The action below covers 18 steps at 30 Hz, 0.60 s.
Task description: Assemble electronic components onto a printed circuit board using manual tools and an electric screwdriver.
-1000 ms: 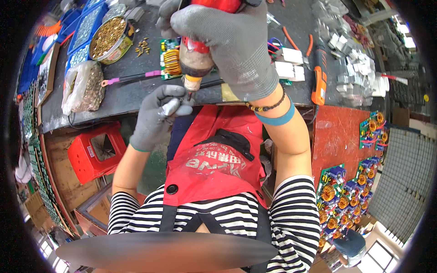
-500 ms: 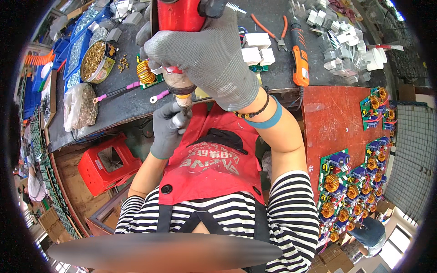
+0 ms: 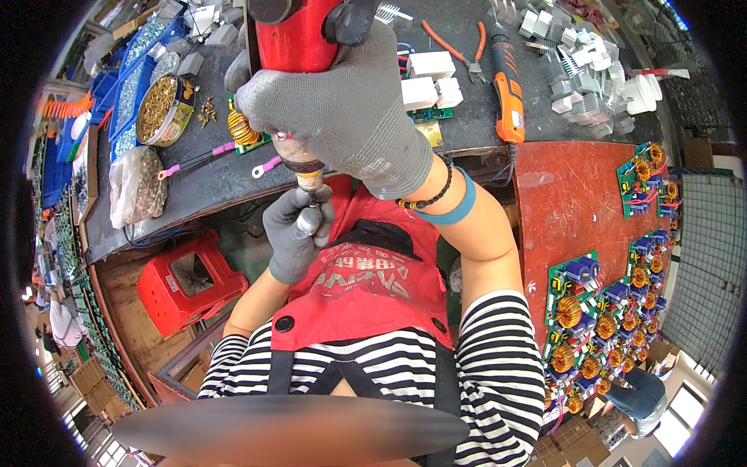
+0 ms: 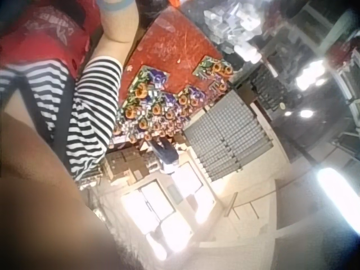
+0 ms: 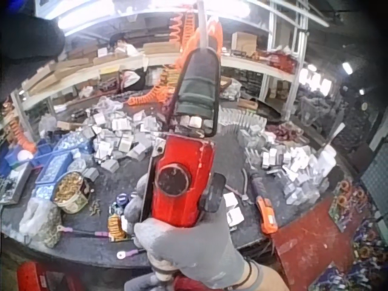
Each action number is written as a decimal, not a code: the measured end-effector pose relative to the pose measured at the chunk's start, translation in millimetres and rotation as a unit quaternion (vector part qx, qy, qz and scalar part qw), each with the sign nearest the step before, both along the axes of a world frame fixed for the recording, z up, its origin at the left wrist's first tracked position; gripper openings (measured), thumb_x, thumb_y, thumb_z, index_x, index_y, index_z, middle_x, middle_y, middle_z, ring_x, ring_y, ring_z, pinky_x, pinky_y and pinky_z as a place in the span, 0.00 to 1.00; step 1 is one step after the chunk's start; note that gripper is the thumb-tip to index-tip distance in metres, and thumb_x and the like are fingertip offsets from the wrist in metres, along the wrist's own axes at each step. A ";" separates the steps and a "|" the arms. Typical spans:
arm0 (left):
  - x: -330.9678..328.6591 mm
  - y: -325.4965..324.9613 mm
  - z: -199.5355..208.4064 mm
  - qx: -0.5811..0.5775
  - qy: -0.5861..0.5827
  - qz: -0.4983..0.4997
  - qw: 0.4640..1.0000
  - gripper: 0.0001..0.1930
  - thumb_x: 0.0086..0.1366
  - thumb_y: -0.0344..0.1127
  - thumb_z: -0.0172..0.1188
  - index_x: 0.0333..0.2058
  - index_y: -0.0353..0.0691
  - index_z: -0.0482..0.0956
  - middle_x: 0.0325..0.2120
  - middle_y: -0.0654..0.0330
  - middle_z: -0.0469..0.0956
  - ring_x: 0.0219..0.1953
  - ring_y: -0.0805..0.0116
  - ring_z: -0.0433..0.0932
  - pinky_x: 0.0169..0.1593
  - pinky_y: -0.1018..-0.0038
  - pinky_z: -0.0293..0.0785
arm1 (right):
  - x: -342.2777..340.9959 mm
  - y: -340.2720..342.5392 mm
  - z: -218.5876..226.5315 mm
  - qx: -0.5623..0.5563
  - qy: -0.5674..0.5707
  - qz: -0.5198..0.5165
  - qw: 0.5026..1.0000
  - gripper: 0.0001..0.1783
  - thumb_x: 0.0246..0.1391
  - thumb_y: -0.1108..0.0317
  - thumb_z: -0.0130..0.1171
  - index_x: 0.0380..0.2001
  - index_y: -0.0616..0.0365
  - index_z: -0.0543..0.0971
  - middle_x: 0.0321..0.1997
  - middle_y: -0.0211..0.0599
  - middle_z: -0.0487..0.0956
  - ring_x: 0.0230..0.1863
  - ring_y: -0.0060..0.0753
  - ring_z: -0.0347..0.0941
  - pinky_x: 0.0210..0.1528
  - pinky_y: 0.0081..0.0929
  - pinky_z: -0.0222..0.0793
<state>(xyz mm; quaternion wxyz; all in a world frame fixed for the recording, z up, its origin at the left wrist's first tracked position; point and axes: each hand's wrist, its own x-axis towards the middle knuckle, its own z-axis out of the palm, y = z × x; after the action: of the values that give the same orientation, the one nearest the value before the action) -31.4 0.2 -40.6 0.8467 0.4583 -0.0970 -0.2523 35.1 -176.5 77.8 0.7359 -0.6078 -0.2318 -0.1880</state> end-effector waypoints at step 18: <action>2.6 -5.7 8.0 0.152 -0.149 -0.006 0.977 0.26 0.60 0.39 0.70 0.52 0.30 0.74 0.35 0.57 0.79 0.36 0.73 0.78 0.40 0.77 0.75 | 8.4 -21.8 -8.9 -0.223 -0.237 -0.136 0.936 0.11 0.39 0.74 0.70 0.30 0.58 0.81 0.32 0.33 0.82 0.29 0.23 0.79 0.32 0.23 0.76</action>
<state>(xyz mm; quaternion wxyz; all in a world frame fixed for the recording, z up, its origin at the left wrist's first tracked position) -28.7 -5.4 -32.6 0.7416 0.6136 -0.1856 -0.1979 43.4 -198.2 68.9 0.4723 -0.7200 -0.3509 -0.3680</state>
